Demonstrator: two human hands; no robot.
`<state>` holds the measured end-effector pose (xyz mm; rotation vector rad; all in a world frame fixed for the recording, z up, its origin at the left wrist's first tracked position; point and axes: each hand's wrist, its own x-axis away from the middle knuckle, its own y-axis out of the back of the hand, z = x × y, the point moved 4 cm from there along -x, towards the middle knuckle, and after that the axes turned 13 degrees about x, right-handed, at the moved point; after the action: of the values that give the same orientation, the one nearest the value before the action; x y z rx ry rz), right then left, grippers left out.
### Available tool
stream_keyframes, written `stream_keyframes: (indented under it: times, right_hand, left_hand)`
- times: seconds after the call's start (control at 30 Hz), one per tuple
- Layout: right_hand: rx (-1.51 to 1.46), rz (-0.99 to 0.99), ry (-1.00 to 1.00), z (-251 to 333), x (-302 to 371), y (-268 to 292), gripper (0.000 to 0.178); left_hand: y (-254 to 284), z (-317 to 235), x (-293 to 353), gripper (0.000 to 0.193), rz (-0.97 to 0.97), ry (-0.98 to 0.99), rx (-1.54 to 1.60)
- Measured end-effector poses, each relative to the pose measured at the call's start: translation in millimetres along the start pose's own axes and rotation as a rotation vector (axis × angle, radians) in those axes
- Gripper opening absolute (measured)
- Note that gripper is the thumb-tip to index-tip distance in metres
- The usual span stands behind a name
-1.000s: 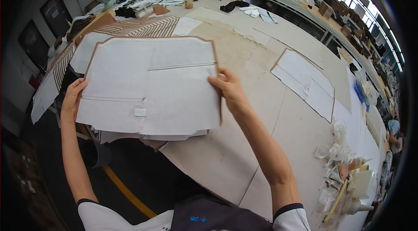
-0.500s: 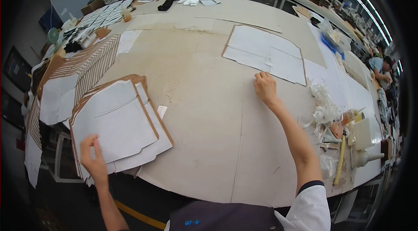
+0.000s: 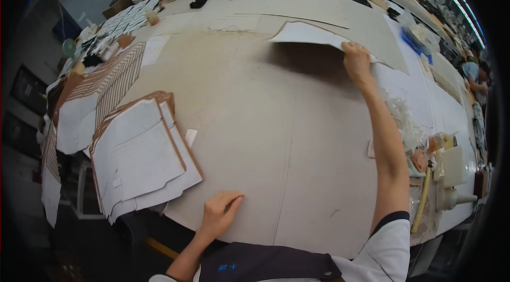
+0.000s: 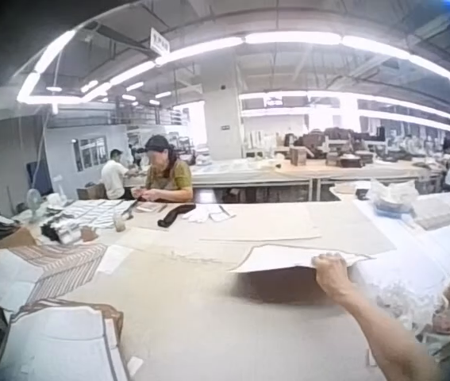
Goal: Applying adhesive strips to leather panels and stacking them as part of a manufacturing process.
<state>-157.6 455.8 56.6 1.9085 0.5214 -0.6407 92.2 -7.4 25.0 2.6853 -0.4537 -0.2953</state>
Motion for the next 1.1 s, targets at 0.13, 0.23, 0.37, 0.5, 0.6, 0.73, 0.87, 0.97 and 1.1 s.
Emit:
stream_keyframes:
  times: [0.13, 0.23, 0.37, 0.5, 0.6, 0.73, 0.87, 0.97, 1.1]
  right_hand:
    - [-0.119, -0.142, 0.118, 21, -22, 170, 0.015]
    - [-0.166, -0.197, 0.257, 46, 35, 284, 0.026]
    - [-0.24, 0.02, 0.458, 82, 139, 328, 0.04]
    - [-0.398, 0.273, 0.625, 110, 246, 330, 0.046]
    - [-0.45, 0.415, 0.567, 121, 297, 320, 0.044]
    - [-0.492, 0.403, 0.551, 123, 306, 322, 0.044]
    - [-0.484, 0.36, 0.524, 119, 309, 322, 0.039]
    - [-0.504, 0.324, 0.474, 114, 313, 326, 0.038]
    - [-0.699, 0.389, 0.384, 104, 327, 316, 0.032]
  left_hand:
    - [-7, 23, -9, 0.016, 0.033, 0.3, 0.426]
    - [-11, 29, -17, 0.036, 0.097, 0.453, 0.782]
    - [2, 52, -16, 0.059, -0.097, 0.587, 1.203]
    - [52, 3, -38, 0.056, -0.129, -0.024, 0.302]
    - [40, 42, -48, 0.048, -0.28, 0.825, 1.29]
    - [53, 66, -59, 0.044, -0.197, 0.726, 1.084]
    - [43, 59, -78, 0.039, -0.166, 0.641, 0.643]
    - [38, 71, -88, 0.039, -0.081, 0.458, 0.429]
    - [34, 90, -116, 0.036, -0.041, 0.59, 0.337]
